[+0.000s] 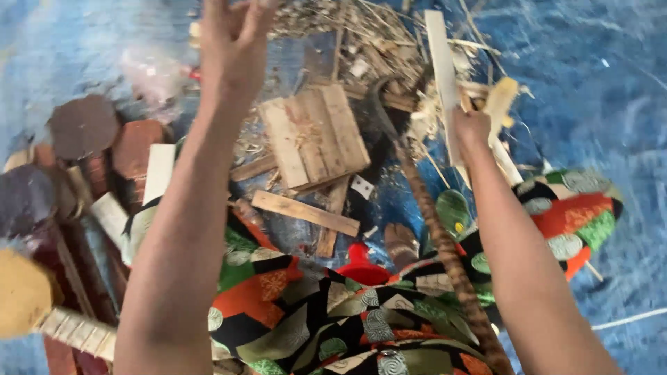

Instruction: Shaving and shaping wooden components using a curved blade, likely for instrument making.

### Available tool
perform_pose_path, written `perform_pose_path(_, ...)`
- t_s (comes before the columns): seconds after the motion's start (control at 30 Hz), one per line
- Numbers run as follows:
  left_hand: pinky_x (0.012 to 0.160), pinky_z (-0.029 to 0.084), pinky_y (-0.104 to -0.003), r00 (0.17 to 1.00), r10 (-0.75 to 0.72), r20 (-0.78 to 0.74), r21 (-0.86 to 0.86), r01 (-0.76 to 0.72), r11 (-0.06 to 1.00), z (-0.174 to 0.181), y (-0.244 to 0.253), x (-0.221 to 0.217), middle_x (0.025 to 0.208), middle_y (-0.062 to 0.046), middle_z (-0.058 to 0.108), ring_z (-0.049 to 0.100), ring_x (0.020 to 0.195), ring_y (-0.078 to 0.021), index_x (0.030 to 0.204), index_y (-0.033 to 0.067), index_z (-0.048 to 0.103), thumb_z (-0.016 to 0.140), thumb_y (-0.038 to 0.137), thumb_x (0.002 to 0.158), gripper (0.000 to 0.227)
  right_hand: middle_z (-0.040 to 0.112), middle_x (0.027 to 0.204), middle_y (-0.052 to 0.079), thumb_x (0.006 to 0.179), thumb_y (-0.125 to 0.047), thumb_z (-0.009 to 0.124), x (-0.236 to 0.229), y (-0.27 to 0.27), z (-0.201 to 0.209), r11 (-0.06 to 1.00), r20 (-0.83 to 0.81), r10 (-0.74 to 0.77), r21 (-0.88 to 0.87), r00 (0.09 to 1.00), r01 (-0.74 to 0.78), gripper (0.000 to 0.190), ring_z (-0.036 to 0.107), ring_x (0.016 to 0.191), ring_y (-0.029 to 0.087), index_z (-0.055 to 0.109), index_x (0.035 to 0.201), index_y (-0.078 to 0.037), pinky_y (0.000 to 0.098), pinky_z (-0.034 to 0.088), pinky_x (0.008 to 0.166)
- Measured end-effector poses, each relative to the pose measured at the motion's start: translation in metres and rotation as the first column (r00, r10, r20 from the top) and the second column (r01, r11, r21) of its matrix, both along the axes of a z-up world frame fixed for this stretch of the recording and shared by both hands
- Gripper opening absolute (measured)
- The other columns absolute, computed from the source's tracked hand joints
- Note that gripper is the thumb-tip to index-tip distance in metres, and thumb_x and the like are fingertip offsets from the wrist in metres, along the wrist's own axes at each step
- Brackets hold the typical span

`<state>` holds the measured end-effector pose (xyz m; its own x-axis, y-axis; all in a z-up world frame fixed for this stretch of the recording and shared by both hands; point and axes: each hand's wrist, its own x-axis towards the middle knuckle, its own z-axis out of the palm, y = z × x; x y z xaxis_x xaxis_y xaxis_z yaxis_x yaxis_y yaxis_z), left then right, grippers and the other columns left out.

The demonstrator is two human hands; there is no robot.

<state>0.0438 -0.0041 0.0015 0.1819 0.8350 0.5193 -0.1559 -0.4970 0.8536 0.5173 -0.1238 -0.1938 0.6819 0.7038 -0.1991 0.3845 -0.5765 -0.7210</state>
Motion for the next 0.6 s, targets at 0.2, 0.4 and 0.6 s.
perform_pose_path(0.2,0.048,0.021,-0.028,0.959,0.034,-0.280,0.021,-0.030,0.999,0.048,-0.029,-0.003,0.084,-0.005,0.057,0.034,0.062,-0.0091,0.150,-0.0009,0.039,0.060,0.028,0.117,0.048,0.071,0.108,0.022,0.090,-0.024,0.071,0.074,0.004,-0.005,0.995,0.606,-0.027,-0.060,0.795,0.080,0.037,0.068,0.095,0.042,0.070,0.119,-0.002,0.0488,0.054,0.079)
perform_pose_path(0.4,0.068,0.044,-0.030,0.951,-0.096,-0.295,0.076,0.124,0.989,0.052,-0.035,-0.023,0.120,-0.019,0.069,0.059,0.089,-0.0215,0.171,0.0247,0.022,0.064,0.002,0.139,0.057,0.051,0.122,0.011,0.100,-0.020,0.063,0.012,0.007,0.038,0.990,0.364,0.142,-0.053,0.920,-0.132,0.030,0.052,0.106,0.024,0.062,0.129,-0.012,0.0392,0.046,0.089)
perform_pose_path(0.6,0.062,0.061,-0.037,0.944,0.046,-0.326,0.299,0.057,0.952,0.076,-0.049,-0.025,0.115,-0.033,0.066,0.066,0.081,-0.0325,0.137,-0.0082,0.046,0.057,-0.013,0.117,0.023,0.066,0.114,0.023,0.090,-0.042,0.062,-0.128,-0.042,0.024,0.769,-0.132,0.579,-0.237,0.804,-0.593,0.073,0.068,0.089,0.028,0.046,0.139,0.009,0.0410,0.055,0.084)
